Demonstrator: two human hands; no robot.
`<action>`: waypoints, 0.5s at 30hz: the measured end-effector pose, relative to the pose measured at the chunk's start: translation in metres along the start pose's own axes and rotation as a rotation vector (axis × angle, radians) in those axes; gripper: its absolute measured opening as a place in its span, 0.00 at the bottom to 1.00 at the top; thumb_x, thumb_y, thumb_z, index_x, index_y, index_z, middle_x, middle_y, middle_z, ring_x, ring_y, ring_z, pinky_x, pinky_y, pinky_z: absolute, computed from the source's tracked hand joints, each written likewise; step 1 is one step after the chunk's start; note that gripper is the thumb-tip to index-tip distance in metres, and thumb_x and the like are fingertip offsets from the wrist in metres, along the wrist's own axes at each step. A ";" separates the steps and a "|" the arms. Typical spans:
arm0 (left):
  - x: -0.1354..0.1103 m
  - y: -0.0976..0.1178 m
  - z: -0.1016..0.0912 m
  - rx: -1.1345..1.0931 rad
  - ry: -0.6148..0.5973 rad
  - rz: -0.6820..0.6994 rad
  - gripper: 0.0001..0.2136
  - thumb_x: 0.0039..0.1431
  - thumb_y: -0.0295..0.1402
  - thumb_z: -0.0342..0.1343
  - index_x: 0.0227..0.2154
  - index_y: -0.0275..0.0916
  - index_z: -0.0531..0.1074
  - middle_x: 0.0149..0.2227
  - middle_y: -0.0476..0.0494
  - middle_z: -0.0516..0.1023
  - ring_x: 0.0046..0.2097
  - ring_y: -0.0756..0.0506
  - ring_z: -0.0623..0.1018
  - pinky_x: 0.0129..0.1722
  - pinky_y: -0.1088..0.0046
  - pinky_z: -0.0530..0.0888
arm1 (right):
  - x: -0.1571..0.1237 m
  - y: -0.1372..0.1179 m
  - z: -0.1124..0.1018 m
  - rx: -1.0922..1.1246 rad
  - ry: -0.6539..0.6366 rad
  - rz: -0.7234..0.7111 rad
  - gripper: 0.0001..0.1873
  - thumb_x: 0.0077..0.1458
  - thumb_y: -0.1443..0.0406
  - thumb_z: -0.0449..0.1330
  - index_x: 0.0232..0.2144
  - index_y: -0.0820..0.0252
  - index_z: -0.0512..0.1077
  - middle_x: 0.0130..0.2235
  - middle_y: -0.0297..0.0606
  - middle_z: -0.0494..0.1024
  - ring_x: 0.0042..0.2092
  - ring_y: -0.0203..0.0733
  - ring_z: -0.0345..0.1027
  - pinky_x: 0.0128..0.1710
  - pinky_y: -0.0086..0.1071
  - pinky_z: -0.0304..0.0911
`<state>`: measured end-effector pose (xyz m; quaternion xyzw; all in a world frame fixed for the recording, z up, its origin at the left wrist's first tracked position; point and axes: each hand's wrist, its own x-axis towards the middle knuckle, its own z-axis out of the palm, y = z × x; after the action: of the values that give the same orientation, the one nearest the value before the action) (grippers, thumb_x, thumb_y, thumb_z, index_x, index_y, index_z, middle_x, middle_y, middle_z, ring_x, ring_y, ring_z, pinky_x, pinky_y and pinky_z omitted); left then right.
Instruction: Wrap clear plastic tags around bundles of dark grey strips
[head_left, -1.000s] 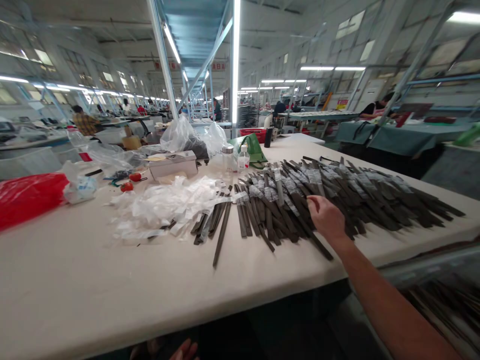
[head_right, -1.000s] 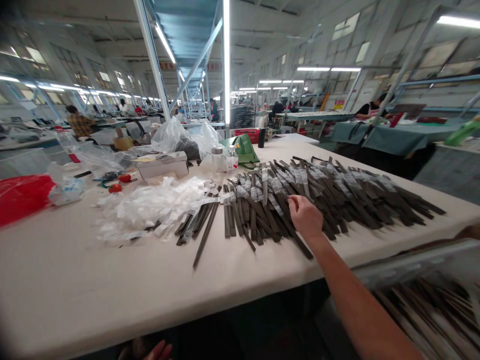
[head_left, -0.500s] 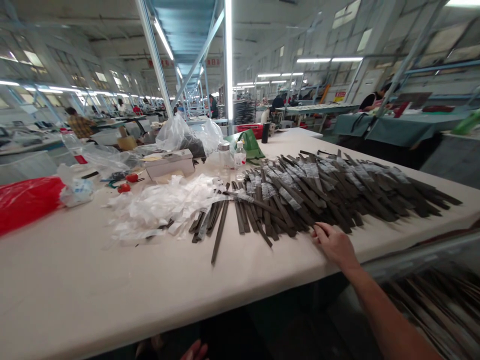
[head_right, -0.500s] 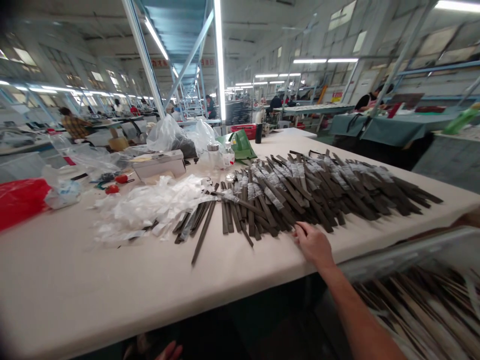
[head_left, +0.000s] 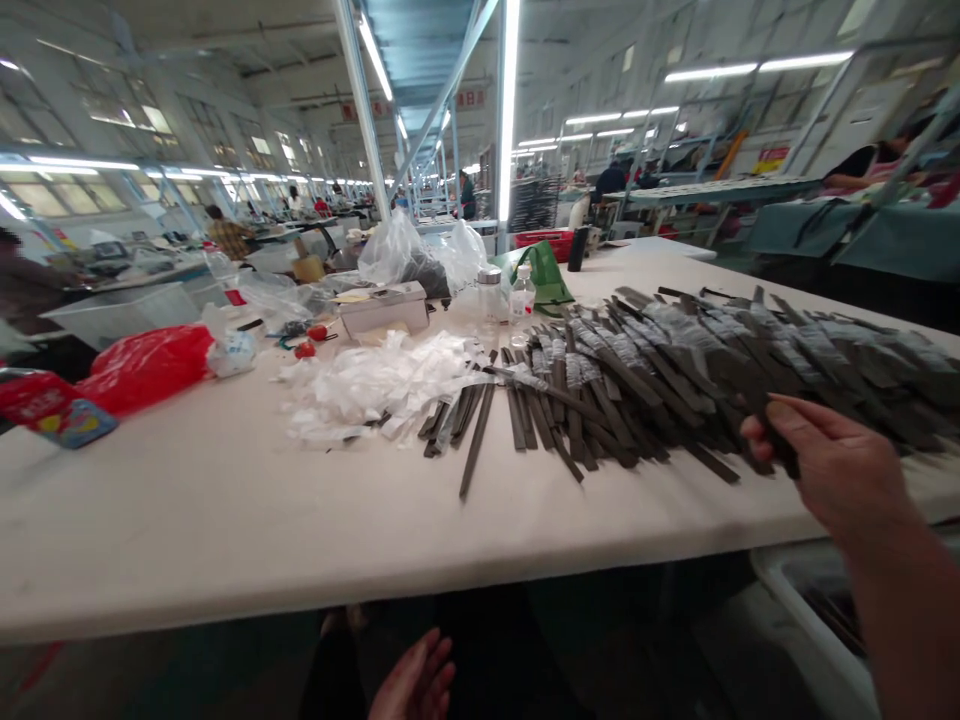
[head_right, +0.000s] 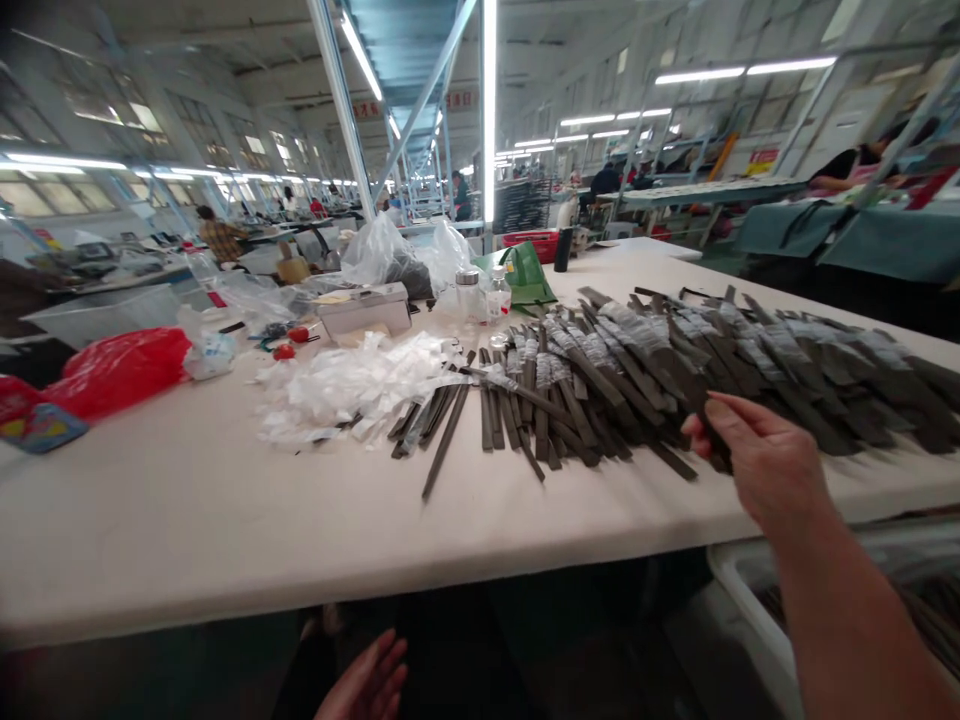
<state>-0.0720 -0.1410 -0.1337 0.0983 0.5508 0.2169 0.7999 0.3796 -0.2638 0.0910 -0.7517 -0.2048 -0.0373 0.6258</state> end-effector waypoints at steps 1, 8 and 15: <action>-0.006 0.002 0.004 -0.015 -0.013 0.000 0.20 0.54 0.30 0.61 0.51 0.37 0.68 0.45 0.37 0.80 0.37 0.43 0.81 0.30 0.74 0.75 | 0.012 -0.001 0.007 -0.078 0.028 -0.050 0.21 0.50 0.52 0.62 0.39 0.63 0.75 0.29 0.43 0.76 0.25 0.39 0.67 0.28 0.36 0.65; -0.017 0.005 0.014 -0.081 -0.020 0.028 0.15 0.56 0.29 0.60 0.46 0.35 0.69 0.42 0.39 0.81 0.34 0.46 0.81 0.29 0.75 0.75 | 0.015 -0.024 0.107 -0.553 -0.136 -0.582 0.20 0.60 0.65 0.50 0.53 0.65 0.68 0.49 0.53 0.74 0.46 0.49 0.70 0.49 0.42 0.62; -0.014 0.006 0.010 -0.088 0.015 0.020 0.13 0.57 0.31 0.59 0.46 0.36 0.70 0.42 0.38 0.81 0.34 0.45 0.81 0.27 0.76 0.75 | -0.062 -0.019 0.253 -0.645 -0.803 -0.696 0.13 0.60 0.68 0.53 0.42 0.53 0.76 0.48 0.35 0.78 0.49 0.39 0.70 0.51 0.27 0.60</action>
<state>-0.0687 -0.1418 -0.1160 0.0668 0.5457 0.2497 0.7971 0.2651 -0.0354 0.0349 -0.7474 -0.6357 -0.0134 0.1924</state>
